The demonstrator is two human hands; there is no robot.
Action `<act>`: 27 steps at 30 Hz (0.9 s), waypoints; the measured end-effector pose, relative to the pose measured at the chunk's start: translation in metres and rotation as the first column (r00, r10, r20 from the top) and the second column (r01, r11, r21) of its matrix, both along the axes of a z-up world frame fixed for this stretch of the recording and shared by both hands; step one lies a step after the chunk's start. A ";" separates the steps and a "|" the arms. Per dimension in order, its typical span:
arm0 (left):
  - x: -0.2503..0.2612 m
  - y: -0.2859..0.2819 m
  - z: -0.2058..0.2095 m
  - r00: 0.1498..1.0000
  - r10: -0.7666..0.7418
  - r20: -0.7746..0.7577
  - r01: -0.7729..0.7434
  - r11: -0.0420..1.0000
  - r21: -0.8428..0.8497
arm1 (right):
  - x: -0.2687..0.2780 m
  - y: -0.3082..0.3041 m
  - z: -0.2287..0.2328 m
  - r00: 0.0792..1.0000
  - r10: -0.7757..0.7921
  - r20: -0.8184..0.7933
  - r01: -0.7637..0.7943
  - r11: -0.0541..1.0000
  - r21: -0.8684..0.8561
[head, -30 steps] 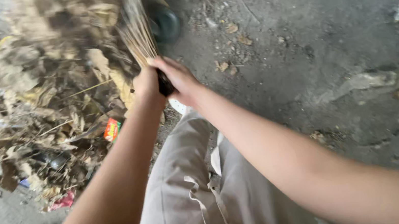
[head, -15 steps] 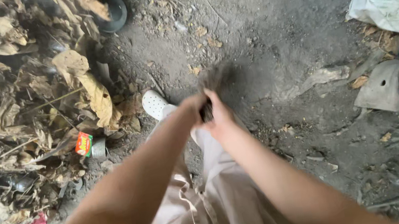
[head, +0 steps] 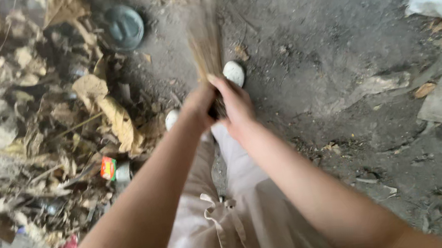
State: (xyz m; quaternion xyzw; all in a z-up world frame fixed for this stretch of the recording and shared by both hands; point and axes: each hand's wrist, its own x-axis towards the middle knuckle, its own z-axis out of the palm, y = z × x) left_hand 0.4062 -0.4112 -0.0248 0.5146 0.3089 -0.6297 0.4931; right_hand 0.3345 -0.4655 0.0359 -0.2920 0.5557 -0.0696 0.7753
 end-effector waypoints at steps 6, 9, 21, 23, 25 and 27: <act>-0.048 -0.104 -0.051 0.937 -0.138 -0.321 0.111 0.989 -0.100 | -0.040 -0.084 -0.031 0.897 -0.215 -0.387 0.214 0.976 -0.047; 0.026 -0.110 -0.071 0.990 0.036 -0.139 0.001 0.967 0.255 | 0.029 -0.105 -0.066 0.940 -0.154 -0.305 0.213 0.962 0.169; 0.124 -0.106 0.006 0.917 0.309 0.251 -0.348 0.928 0.130 | 0.124 -0.128 -0.042 0.955 0.178 0.237 -0.241 0.932 0.270; 0.082 -0.108 0.013 0.960 0.266 0.091 -0.267 0.964 0.003 | 0.087 -0.130 -0.022 0.981 0.194 -0.005 -0.189 0.962 0.195; 0.051 -0.121 0.012 0.974 0.225 -0.010 -0.226 0.972 -0.070 | 0.054 -0.137 -0.003 0.994 0.102 -0.029 -0.098 0.991 0.094; 0.035 -0.145 0.001 0.975 0.148 -0.167 -0.173 0.973 -0.150 | 0.043 -0.155 0.006 0.991 0.004 -0.135 0.004 0.998 0.061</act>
